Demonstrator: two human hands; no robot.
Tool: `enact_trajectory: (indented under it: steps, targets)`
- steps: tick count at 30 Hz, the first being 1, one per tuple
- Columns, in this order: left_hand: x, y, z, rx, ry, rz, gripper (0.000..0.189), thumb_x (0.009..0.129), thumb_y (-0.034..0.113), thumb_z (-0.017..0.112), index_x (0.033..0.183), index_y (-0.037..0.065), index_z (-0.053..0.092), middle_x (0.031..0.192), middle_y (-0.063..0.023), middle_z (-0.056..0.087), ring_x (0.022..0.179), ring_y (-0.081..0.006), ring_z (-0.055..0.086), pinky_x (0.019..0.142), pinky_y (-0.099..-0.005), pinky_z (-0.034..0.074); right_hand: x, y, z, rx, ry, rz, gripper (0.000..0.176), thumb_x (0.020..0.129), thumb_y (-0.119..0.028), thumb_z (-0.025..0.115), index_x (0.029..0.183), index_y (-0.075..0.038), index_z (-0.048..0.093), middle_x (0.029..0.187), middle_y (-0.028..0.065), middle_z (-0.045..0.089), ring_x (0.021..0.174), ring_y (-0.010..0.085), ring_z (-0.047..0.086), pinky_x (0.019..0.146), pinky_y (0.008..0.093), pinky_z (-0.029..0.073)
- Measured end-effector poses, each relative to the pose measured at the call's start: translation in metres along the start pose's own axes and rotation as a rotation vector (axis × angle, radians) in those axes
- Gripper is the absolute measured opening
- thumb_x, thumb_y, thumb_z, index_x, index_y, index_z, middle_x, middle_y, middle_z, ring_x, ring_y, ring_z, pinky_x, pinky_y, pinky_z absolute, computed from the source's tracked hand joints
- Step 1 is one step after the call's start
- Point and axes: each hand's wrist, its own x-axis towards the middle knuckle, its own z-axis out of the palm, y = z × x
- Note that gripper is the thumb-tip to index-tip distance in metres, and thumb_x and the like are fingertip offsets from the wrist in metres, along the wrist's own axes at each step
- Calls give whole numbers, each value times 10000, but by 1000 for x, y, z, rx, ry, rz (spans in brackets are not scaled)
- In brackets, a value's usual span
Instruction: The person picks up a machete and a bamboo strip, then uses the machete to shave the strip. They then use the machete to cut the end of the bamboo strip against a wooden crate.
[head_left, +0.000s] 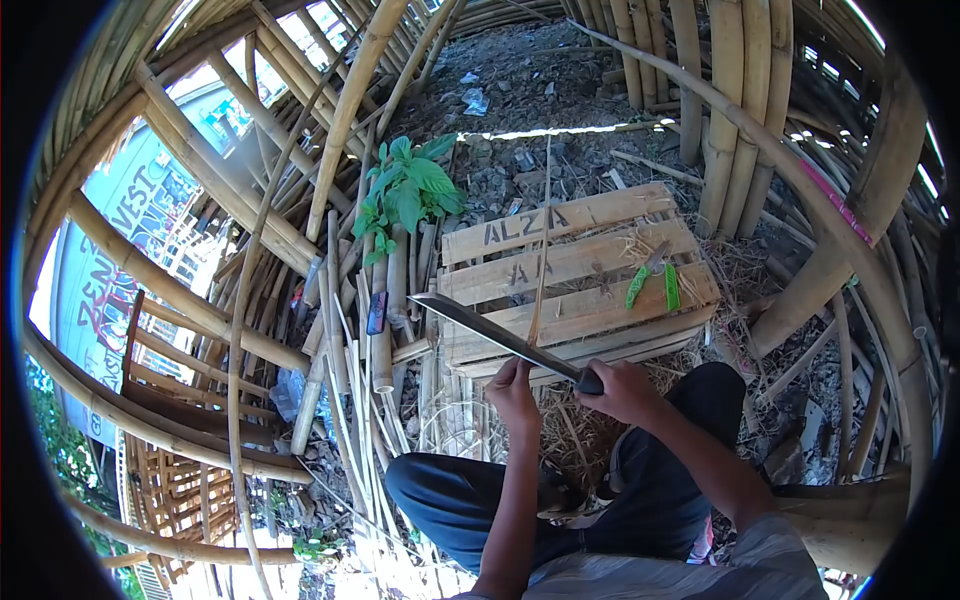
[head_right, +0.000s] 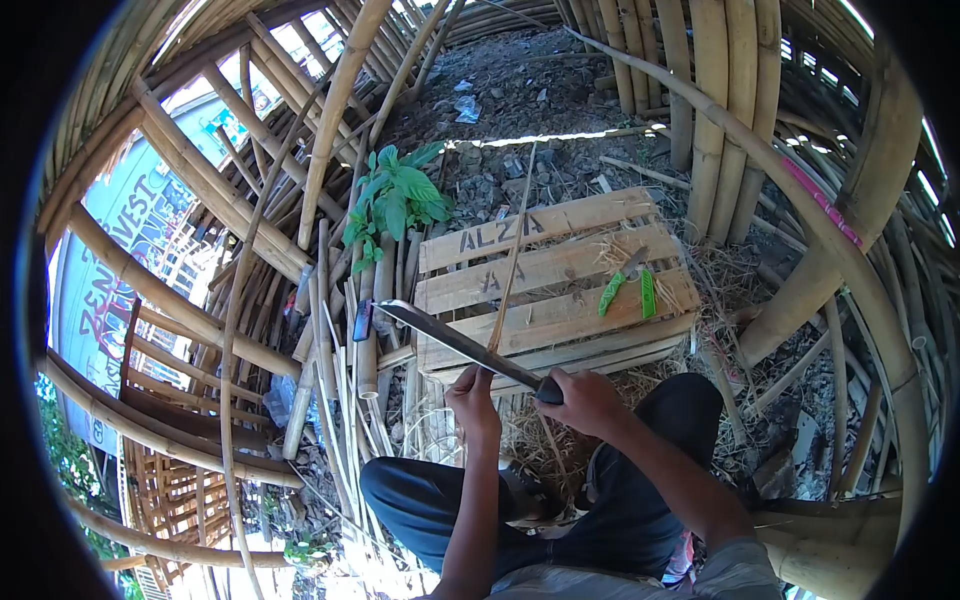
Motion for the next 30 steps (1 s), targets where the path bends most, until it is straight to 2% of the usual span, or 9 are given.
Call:
enact_trajectory:
  steps: [6,15,17,19,21,22,24,27,30]
  targets:
    - [-2,4,8,-41,-1,-19,146,887,27,597,905,-88,686,824,-104,697,783,-118,637,774,-236,476,1,0,-2,-72,33,45,467,731,-450,727,930,-45,605,656,180,627,649,375,643,597,465,519]
    - [-4,0,24,-109,-11,116,238,853,-68,619,1091,-63,615,932,-93,672,853,-111,624,789,-231,500,3,-5,-7,184,89,44,387,758,-368,723,844,-13,594,678,199,628,659,393,632,624,453,513]
    - [4,-6,26,31,5,205,218,845,-88,618,1058,-43,622,944,-85,658,865,-98,614,795,-217,497,5,-6,-12,296,19,97,383,768,-346,726,847,5,592,680,206,622,675,394,631,614,448,497]
    - [12,-3,30,87,14,300,204,822,-90,629,1019,-34,622,989,-109,646,893,-152,627,799,-267,502,6,-1,-6,287,52,71,375,775,-331,725,840,11,585,672,201,618,659,376,633,601,438,490]
    - [21,6,35,504,105,793,231,797,-94,637,1016,-21,627,945,-109,659,876,-218,646,785,-312,509,5,0,-6,265,91,37,367,781,-316,723,833,17,578,663,195,613,643,358,635,587,428,483]
    - [24,11,38,495,76,823,225,785,-96,626,996,-18,617,988,-145,645,903,-296,639,796,-353,504,5,-5,-10,364,59,83,363,786,-308,720,824,19,569,649,186,606,614,334,628,577,416,479]
    - [31,15,42,459,41,845,208,792,-98,617,984,-19,608,992,-152,643,904,-301,638,796,-359,504,4,-14,-16,482,27,117,333,829,-290,683,832,17,554,610,147,587,539,260,591,555,376,464]
    - [35,30,44,443,-19,889,189,797,-107,592,965,-18,588,996,-167,638,906,-317,634,792,-375,502,-3,-38,-31,606,14,254,327,865,-297,645,857,16,551,595,134,579,531,250,587,549,379,455]
    - [32,52,42,422,-37,1009,201,786,-111,580,968,-27,578,982,-185,635,898,-330,634,786,-375,500,-13,-53,-34,538,62,184,330,893,-314,618,864,7,548,576,126,566,515,273,588,528,383,443]
